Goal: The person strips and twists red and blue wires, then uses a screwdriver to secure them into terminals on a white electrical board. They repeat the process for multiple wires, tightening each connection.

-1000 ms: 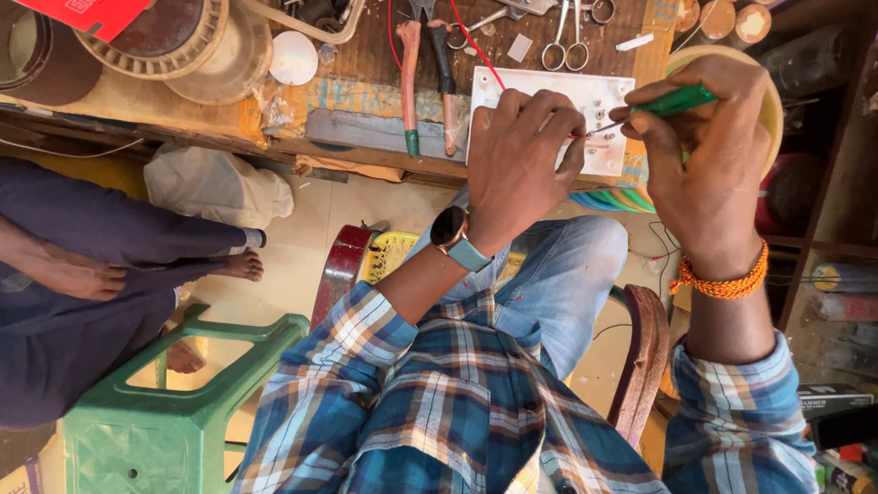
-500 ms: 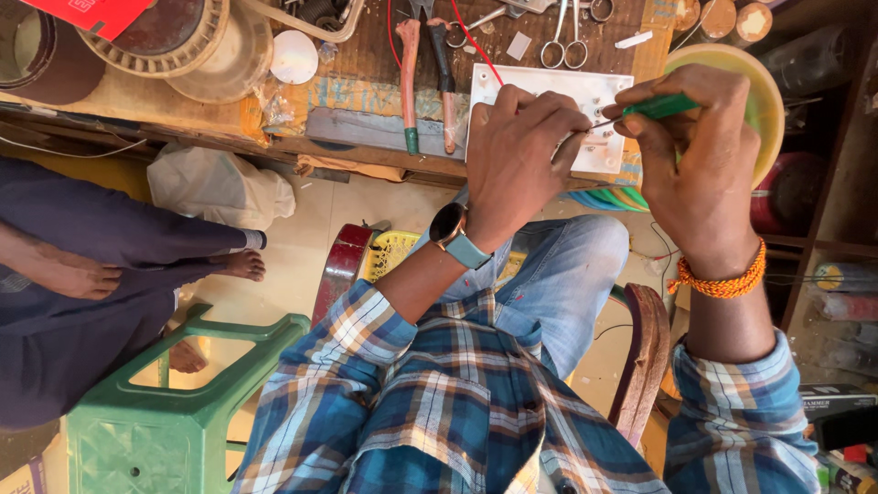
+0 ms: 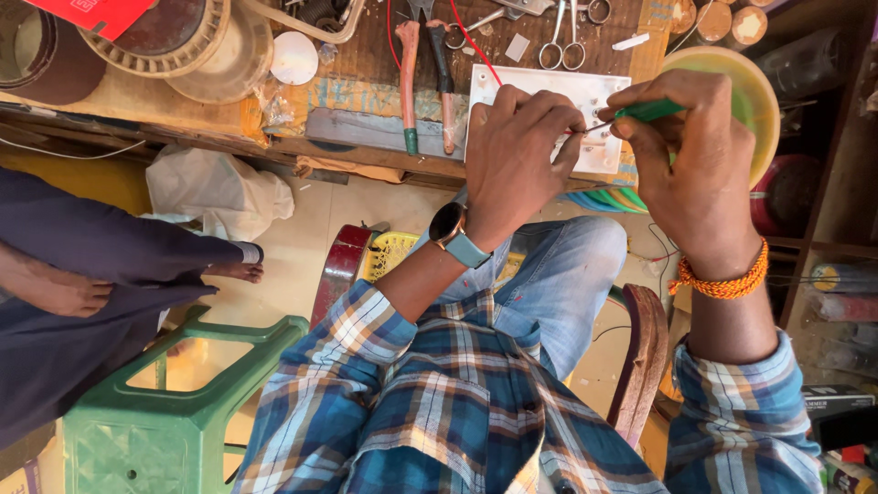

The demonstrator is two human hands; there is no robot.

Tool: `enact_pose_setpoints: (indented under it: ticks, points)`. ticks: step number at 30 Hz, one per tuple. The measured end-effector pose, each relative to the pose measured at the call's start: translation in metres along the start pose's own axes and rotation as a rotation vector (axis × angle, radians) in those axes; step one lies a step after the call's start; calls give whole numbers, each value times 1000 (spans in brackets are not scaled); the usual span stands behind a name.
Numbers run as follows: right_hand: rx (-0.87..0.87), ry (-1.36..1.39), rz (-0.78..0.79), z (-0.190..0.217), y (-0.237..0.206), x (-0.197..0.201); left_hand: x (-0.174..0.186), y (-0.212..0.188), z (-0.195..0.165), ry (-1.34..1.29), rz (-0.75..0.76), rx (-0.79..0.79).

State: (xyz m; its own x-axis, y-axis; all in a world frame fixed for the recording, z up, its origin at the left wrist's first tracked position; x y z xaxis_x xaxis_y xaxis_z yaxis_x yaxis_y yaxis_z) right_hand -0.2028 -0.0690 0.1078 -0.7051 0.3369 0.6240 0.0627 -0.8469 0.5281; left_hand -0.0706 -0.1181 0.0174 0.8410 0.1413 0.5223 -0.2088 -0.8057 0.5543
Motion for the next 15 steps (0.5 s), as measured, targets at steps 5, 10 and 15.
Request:
enact_pose_setpoints:
  ticks: [5,10,15]
  points:
    - [22,-8,0,-1,-2,0,0,0,0,-4,10,1]
    - [22,23,-17,-3,-4,0,3,-1,-2,24,-13,-42]
    - [0,-1,-20,-3,-5,0,2,1,0,33,6,-24]
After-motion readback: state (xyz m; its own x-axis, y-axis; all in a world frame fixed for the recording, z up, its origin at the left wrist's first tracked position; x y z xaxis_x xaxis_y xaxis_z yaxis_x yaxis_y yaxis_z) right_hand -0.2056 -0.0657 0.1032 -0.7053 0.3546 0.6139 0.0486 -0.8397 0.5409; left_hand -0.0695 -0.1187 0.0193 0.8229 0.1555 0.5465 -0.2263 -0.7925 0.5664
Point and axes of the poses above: each hand's wrist, its own y-axis towards the middle knuckle, its own x-axis out of the back of the hand, z = x × y, the point moved 4 cm from there along y, towards the middle knuckle, and after that the axes turned 9 degrees about -z, right-handed, at the moved point
